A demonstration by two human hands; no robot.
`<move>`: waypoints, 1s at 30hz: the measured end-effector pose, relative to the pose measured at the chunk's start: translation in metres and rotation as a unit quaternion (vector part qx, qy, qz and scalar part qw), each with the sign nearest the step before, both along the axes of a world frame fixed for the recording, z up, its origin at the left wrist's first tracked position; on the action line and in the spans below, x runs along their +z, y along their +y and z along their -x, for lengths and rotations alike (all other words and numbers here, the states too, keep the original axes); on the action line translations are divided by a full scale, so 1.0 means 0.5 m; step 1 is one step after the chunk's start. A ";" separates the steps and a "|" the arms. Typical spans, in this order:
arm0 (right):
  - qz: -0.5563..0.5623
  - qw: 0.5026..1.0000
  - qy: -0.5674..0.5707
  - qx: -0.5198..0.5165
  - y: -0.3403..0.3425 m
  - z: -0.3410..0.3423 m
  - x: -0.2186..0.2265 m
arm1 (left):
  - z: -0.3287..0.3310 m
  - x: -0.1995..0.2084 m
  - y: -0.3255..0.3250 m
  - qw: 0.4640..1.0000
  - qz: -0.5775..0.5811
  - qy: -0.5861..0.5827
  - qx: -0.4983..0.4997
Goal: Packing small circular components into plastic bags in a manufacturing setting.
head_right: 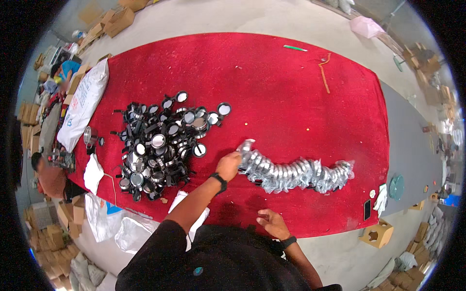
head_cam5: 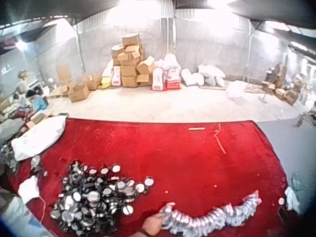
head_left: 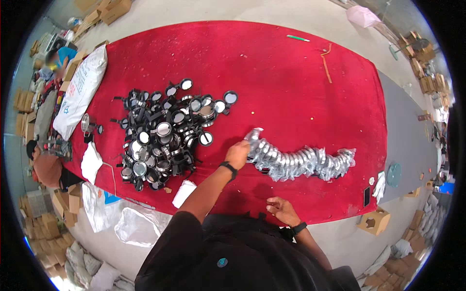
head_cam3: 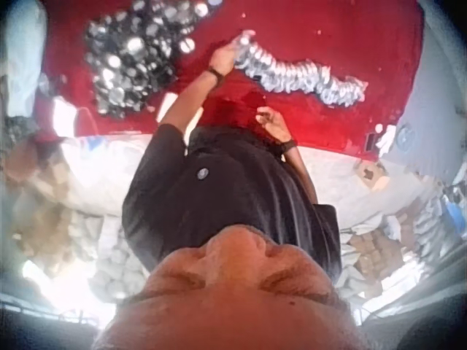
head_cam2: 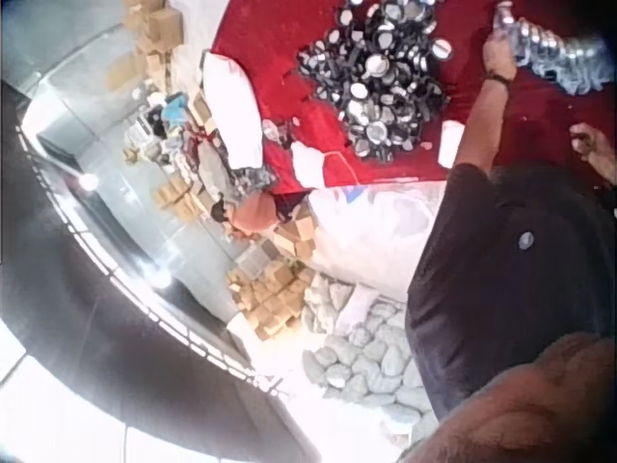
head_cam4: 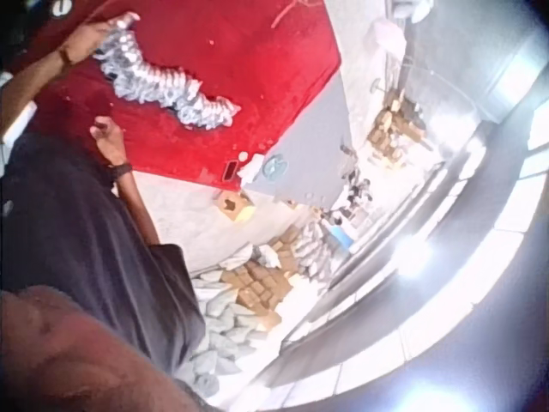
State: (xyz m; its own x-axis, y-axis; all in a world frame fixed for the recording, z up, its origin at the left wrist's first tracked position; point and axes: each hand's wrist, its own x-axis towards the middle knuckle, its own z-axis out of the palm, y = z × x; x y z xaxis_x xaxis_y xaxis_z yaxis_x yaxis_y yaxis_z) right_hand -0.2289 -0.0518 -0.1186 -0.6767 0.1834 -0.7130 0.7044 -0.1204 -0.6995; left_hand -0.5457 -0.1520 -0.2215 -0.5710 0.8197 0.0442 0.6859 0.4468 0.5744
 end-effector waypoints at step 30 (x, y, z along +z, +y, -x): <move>-0.018 0.999 0.026 -0.045 0.007 0.024 0.006 | 0.110 0.011 -0.198 0.967 0.133 0.062 0.209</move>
State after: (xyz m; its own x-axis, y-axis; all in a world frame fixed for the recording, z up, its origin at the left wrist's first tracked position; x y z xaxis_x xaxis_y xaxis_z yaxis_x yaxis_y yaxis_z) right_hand -0.2410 -0.0485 -0.1157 -0.6921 0.2693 -0.6697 0.6550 -0.1556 -0.7394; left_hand -0.6006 -0.2511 -0.2158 -0.8590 0.5098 -0.0478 0.4689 0.8207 0.3264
